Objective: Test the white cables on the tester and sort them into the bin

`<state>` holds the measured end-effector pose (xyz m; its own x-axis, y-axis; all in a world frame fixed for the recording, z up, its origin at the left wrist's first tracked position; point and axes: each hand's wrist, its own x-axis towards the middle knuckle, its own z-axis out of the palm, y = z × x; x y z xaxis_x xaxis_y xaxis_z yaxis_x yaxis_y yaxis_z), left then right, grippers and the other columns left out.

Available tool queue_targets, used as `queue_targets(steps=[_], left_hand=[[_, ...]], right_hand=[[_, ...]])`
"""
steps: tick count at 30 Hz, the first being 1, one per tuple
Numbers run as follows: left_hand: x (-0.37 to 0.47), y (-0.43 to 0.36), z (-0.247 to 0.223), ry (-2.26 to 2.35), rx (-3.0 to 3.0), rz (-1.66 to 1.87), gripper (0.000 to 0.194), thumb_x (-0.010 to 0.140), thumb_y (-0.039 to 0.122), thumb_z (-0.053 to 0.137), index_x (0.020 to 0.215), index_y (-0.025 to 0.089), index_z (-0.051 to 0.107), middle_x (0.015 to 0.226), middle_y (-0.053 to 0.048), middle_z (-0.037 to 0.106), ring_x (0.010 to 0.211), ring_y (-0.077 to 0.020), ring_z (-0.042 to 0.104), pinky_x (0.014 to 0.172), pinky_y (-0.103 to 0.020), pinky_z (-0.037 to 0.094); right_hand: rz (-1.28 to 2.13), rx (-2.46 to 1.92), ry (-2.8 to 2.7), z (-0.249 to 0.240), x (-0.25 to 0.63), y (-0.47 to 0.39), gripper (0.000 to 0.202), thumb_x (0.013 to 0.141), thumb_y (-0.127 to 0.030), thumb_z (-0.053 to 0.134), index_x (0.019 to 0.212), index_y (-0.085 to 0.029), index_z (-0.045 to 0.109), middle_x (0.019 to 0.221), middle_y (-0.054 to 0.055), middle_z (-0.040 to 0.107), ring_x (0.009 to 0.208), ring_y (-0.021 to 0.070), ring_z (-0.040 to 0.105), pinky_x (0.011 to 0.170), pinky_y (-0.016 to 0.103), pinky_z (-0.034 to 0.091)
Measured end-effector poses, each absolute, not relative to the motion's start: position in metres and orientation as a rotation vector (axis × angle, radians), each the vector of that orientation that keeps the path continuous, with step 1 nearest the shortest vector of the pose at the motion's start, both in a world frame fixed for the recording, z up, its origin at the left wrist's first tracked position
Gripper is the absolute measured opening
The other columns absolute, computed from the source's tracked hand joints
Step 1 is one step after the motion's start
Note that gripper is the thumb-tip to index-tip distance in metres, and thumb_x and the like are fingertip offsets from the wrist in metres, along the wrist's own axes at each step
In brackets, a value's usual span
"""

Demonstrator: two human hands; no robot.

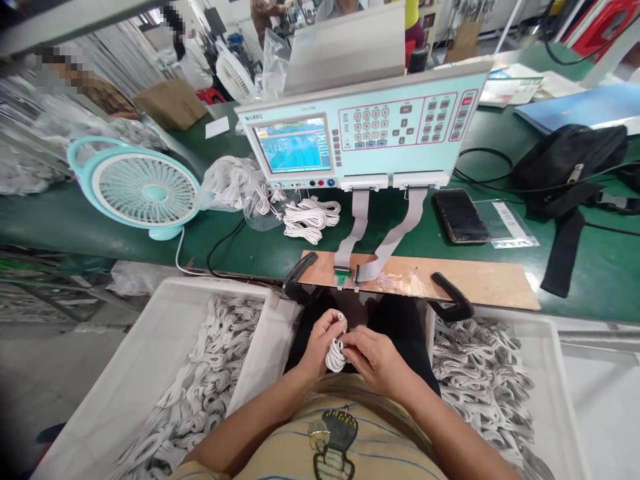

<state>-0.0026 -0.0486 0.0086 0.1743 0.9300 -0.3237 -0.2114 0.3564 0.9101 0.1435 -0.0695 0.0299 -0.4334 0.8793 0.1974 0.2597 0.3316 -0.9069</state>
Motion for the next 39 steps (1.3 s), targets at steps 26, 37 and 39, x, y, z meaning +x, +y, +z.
queue_targets(steps=[26, 37, 39], left_hand=[[-0.040, 0.003, 0.017, 1.012, 1.887, 0.608, 0.033, 0.089, 0.033, 0.038, 0.070, 0.014, 0.057, 0.065, -0.001, 0.053, 0.062, -0.0106, 0.049, 0.062, -0.022, 0.039], [-0.017, 0.009, 0.007, 1.104, 1.468, 0.856, 0.035, 0.084, 0.035, 0.044, 0.058, 0.014, 0.054, 0.060, 0.001, 0.053, 0.060, -0.0112, 0.049, 0.059, -0.022, 0.038], [-0.015, 0.008, 0.003, 1.129, 1.419, 0.880, 0.034, 0.083, 0.035, 0.045, 0.059, 0.014, 0.055, 0.059, 0.001, 0.054, 0.058, -0.0111, 0.049, 0.059, -0.022, 0.037]], right_hand=[[1.318, -1.242, -1.061, -0.003, 0.135, -0.028, 0.028, 0.080, -0.045, 0.059, 0.085, -0.017, 0.063, 0.061, -0.001, 0.049, 0.052, 0.0128, 0.043, 0.047, 0.022, 0.035], [1.577, -1.043, -0.535, 0.005, 0.119, -0.024, 0.022, 0.071, -0.038, 0.073, 0.076, -0.017, 0.066, 0.064, 0.002, 0.060, 0.056, 0.0144, 0.051, 0.052, 0.023, 0.039], [1.582, -1.042, -0.553, 0.005, 0.119, -0.024, 0.022, 0.071, -0.037, 0.072, 0.077, -0.018, 0.066, 0.066, 0.002, 0.061, 0.056, 0.0140, 0.051, 0.052, 0.022, 0.038]])
